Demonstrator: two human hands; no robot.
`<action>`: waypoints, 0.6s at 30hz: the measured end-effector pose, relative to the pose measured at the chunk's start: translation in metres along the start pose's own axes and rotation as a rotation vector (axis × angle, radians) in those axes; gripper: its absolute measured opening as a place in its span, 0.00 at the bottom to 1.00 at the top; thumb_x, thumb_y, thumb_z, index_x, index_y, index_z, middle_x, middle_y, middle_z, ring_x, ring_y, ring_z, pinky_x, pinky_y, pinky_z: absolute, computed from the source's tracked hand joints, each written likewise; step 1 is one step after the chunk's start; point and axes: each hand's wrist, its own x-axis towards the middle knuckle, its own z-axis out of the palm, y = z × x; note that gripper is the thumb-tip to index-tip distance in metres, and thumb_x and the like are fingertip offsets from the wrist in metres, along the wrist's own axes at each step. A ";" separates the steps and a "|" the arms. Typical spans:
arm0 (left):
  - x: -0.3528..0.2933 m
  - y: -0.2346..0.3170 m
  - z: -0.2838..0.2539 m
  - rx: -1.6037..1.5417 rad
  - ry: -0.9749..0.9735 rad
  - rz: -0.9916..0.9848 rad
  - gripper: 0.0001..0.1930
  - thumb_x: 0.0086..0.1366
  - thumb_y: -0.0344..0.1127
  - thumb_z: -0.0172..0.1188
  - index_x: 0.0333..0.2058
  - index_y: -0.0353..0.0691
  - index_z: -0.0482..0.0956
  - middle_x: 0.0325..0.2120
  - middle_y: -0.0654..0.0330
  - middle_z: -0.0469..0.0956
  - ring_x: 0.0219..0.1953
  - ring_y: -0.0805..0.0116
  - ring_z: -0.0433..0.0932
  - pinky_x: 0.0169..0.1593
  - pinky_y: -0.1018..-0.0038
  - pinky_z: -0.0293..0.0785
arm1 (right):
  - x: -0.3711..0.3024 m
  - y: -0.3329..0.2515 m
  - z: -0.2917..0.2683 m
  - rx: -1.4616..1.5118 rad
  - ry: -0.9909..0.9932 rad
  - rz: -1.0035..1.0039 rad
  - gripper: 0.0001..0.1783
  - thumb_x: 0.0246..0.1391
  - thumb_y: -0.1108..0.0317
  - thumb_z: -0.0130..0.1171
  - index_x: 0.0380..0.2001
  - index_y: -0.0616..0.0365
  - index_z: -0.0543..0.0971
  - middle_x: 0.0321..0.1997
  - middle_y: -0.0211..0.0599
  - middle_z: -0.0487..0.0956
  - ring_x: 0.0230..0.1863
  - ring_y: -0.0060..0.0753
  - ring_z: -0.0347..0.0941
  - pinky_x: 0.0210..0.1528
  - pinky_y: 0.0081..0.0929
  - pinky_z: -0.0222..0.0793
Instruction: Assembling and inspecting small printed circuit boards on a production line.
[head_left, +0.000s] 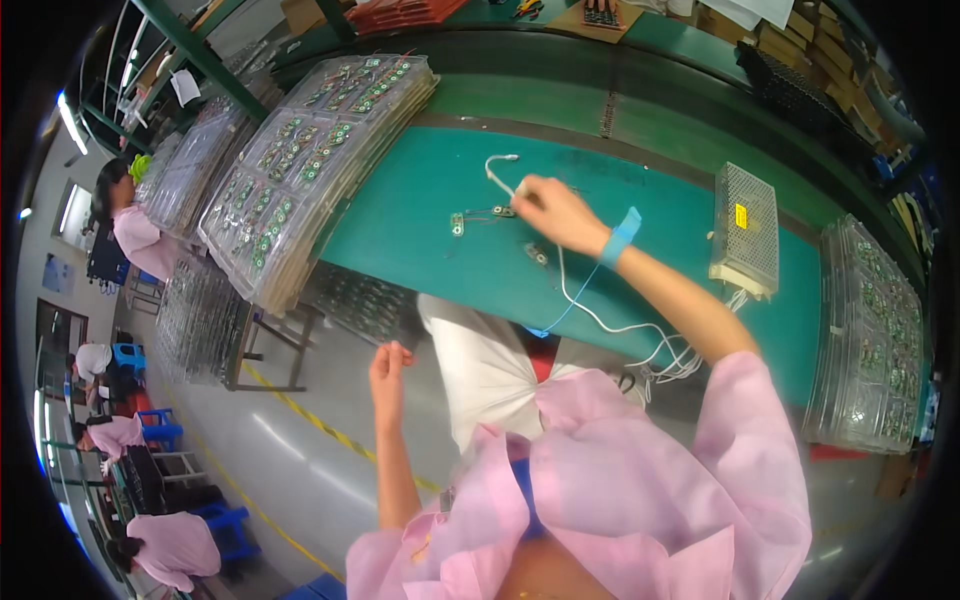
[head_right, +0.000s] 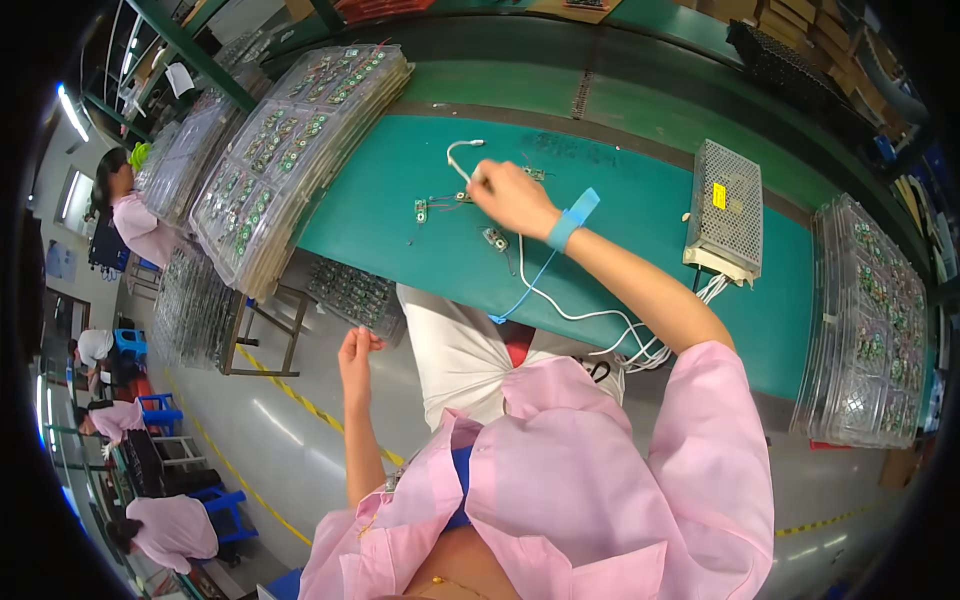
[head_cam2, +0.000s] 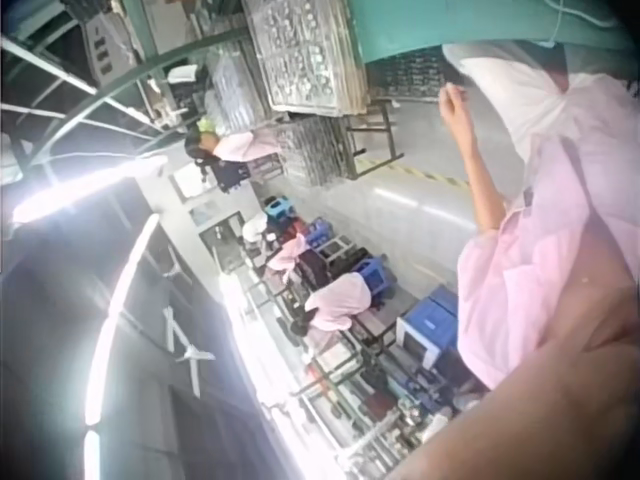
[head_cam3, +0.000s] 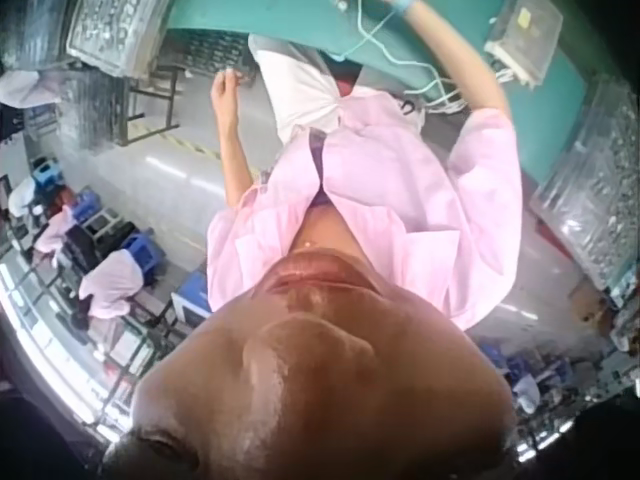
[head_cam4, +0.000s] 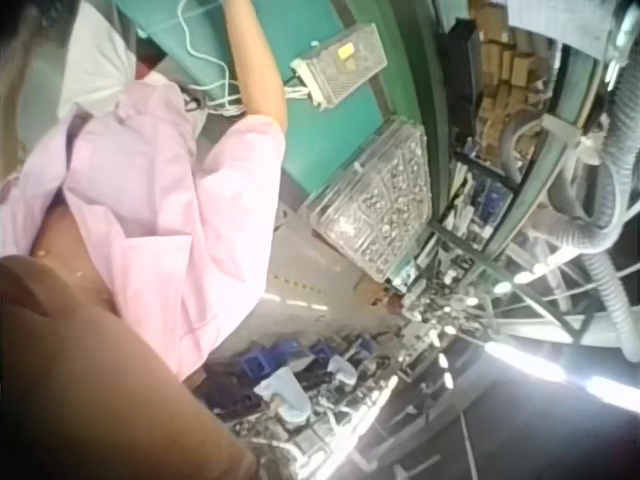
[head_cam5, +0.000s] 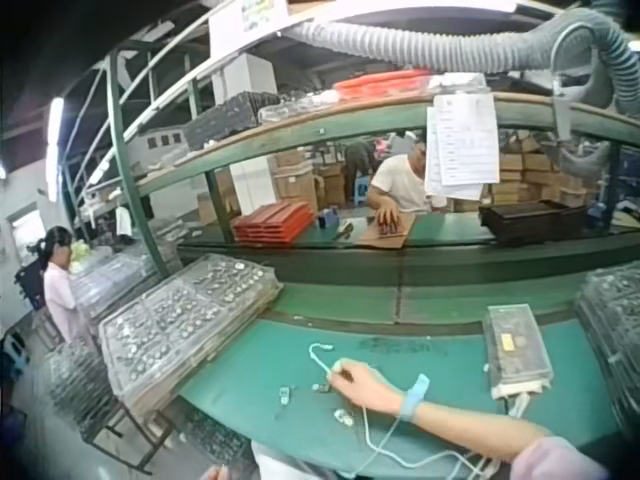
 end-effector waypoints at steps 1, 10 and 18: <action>0.001 0.016 0.006 0.001 -0.007 0.001 0.13 0.68 0.38 0.47 0.26 0.39 0.71 0.22 0.65 0.72 0.28 0.77 0.72 0.39 0.82 0.67 | -0.001 0.002 -0.012 -0.001 0.006 0.004 0.12 0.55 0.61 0.51 0.25 0.59 0.73 0.23 0.37 0.73 0.24 0.32 0.68 0.30 0.28 0.67; 0.029 0.097 0.072 -0.123 -0.385 0.109 0.13 0.70 0.39 0.43 0.33 0.37 0.72 0.25 0.62 0.73 0.32 0.71 0.74 0.42 0.78 0.68 | -0.031 -0.008 -0.031 0.731 0.175 -0.013 0.07 0.58 0.64 0.53 0.35 0.55 0.73 0.27 0.24 0.71 0.26 0.18 0.66 0.30 0.18 0.64; 0.035 0.129 0.120 -0.695 -0.585 -0.203 0.18 0.71 0.47 0.41 0.38 0.36 0.71 0.27 0.60 0.75 0.31 0.70 0.74 0.41 0.77 0.69 | -0.107 -0.054 0.018 -0.391 -0.054 -0.346 0.07 0.58 0.60 0.51 0.37 0.48 0.71 0.27 0.33 0.73 0.23 0.32 0.68 0.25 0.25 0.64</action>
